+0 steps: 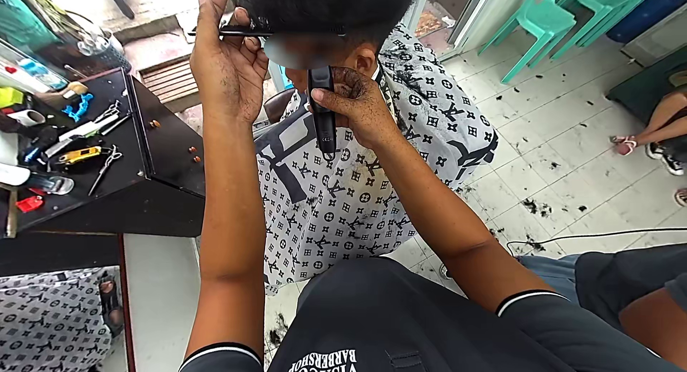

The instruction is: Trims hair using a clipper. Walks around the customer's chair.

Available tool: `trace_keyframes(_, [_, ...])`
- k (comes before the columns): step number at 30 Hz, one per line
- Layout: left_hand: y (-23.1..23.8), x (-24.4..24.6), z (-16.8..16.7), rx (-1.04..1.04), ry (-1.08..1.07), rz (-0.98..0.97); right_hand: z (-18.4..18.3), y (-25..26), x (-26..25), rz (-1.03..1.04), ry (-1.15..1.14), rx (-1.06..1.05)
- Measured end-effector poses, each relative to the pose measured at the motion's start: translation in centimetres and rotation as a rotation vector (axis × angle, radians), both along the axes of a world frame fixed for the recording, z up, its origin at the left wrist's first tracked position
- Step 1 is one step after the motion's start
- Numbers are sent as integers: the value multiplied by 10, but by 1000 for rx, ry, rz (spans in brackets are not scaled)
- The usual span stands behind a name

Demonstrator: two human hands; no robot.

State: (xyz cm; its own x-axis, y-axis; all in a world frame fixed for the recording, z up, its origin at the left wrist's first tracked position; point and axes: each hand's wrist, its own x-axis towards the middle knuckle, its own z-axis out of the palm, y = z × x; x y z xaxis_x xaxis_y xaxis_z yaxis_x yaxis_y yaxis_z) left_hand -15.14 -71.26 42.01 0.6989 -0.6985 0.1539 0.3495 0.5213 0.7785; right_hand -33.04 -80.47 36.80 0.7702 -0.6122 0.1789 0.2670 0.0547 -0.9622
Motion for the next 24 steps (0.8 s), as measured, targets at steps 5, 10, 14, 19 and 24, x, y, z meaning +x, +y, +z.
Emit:
trace_keyframes(5, [-1, -1, -1, -6, 6, -4, 2, 0, 1, -10, 15, 19])
trace_keyframes(10, [-1, 0, -1, -12, 9, -5, 0, -1, 2, -14, 4, 31])
trace_keyframes(14, [0, 0, 0, -8, 6, -11, -3, -1, 1, -27, 7, 2])
trace_keyframes(19, [-1, 0, -1, -14, 16, -8, -1, 0, 1, -7, -5, 7])
trace_keyframes(24, [-2, 0, -2, -7, 6, 0, 2, -1, 2, -20, 8, 34])
